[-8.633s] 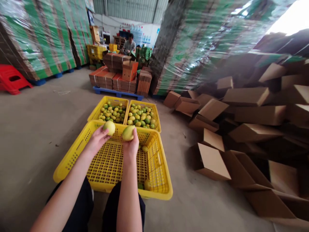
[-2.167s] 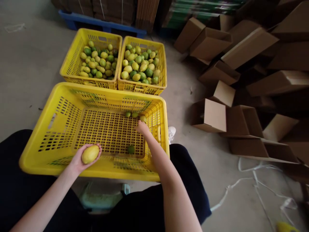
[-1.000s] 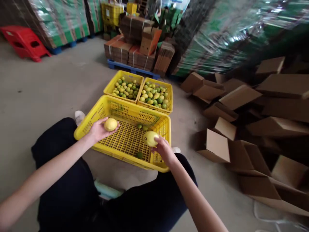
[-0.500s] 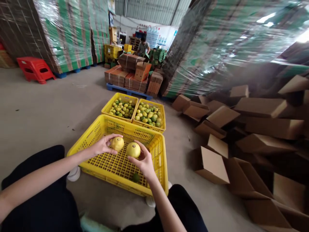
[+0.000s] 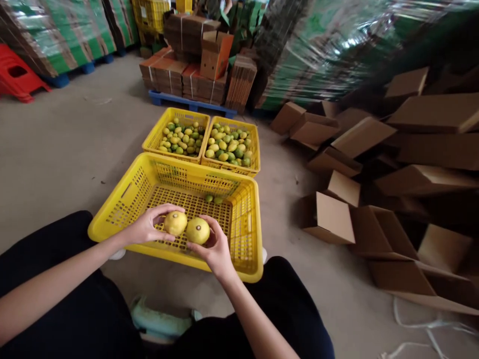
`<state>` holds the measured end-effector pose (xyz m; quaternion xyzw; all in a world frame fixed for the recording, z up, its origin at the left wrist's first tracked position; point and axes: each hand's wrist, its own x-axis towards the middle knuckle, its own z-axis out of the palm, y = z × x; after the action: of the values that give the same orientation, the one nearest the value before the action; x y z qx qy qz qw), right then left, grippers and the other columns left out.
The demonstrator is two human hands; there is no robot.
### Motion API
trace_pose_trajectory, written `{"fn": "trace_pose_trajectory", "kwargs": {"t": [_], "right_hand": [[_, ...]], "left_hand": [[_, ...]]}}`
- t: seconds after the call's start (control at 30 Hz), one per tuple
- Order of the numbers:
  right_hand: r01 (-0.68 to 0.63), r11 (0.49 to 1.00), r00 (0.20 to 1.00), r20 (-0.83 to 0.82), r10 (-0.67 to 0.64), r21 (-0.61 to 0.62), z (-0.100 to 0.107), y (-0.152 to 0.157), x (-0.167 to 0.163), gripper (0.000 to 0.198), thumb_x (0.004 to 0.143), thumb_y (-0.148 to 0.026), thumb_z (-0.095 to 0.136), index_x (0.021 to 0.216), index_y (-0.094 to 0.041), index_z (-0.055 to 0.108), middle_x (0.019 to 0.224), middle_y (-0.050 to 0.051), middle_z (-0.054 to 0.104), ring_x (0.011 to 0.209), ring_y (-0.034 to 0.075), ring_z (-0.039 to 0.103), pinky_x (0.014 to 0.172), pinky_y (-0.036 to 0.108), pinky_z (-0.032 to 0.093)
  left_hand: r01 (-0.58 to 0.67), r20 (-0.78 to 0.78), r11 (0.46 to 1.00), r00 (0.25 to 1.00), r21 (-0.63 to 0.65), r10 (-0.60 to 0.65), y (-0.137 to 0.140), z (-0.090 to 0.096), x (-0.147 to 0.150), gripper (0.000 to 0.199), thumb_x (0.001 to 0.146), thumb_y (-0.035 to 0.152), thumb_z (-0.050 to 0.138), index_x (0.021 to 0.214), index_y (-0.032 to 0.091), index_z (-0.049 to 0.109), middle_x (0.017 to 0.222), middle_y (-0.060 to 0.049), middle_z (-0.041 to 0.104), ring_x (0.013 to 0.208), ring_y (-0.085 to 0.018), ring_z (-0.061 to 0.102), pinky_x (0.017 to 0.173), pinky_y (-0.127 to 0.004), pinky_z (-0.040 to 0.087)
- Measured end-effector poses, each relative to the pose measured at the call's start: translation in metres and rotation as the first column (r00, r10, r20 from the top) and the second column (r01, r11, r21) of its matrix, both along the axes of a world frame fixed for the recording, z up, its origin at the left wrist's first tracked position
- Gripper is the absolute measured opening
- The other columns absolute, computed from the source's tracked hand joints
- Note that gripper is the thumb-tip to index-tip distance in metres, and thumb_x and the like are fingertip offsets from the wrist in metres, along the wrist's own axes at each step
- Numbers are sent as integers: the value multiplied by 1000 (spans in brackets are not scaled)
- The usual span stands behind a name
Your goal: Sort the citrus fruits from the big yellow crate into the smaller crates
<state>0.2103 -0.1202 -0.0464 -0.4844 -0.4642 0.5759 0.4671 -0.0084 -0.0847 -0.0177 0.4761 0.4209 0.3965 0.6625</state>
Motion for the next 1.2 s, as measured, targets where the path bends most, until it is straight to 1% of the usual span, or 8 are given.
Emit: {"fn": "trace_pose_trajectory", "kwargs": {"t": [0.1,0.2,0.4,0.57,0.77,0.87,1.1,1.2], "right_hand": [[-21,999,1000,-11,21,-30,1,-1,2,69,55,-31,92,117,-27,61,108,4,71,98,24,70,87,38,59],[-50,998,998,24,50,-23,0,1,2,75,57,-33,92,124,-26,60,115,7,70,104,26,69,93,41,58],[-34,994,985,169,16,104,0,2,2,72,62,-36,89,127,-26,60,130,10,64,114,28,65,98,43,55],[-16,971,938,340,-68,239,-6,-1,4,67,69,-37,84,131,-28,59,133,11,63,119,29,62,98,44,54],[-49,927,876,462,-139,372,-2,0,2,61,75,-29,78,132,-28,58,132,10,63,123,30,59,105,48,49],[-64,900,831,522,-191,431,2,2,-1,59,75,-25,77,131,-28,59,129,10,65,121,30,61,105,49,49],[-45,889,788,562,-249,456,1,5,-4,58,76,-26,76,131,-30,60,126,9,65,118,30,63,102,48,52],[-40,895,789,564,-245,444,1,6,-4,55,75,-23,75,129,-31,63,126,9,64,117,30,63,103,48,52]], "left_hand": [[26,-23,1000,999,10,-26,-1,-2,-1,63,50,1,86,108,22,76,119,-10,67,104,-25,65,87,-30,54],[26,-38,998,999,63,-24,0,0,-3,61,50,-1,86,106,22,77,118,-9,67,112,-27,62,96,-34,51],[8,10,995,1000,96,-9,3,13,3,53,49,-8,82,93,22,79,114,-9,70,126,-28,54,118,-43,31],[-29,95,999,995,16,28,2,17,9,52,48,-13,79,87,21,78,112,-9,69,126,-29,54,116,-45,36],[-18,54,994,998,103,13,2,15,8,54,52,-13,77,93,22,79,115,-9,68,123,-26,55,116,-38,35],[-17,33,992,999,122,13,1,12,7,53,55,-11,76,95,23,79,117,-9,67,126,-27,53,119,-40,31],[-69,46,987,997,143,63,4,8,10,49,55,-8,76,87,29,78,115,-6,68,132,-32,47,120,-52,27],[-64,24,983,998,173,61,4,6,10,50,56,-10,74,89,28,78,115,-7,68,133,-30,47,120,-47,28]]}}
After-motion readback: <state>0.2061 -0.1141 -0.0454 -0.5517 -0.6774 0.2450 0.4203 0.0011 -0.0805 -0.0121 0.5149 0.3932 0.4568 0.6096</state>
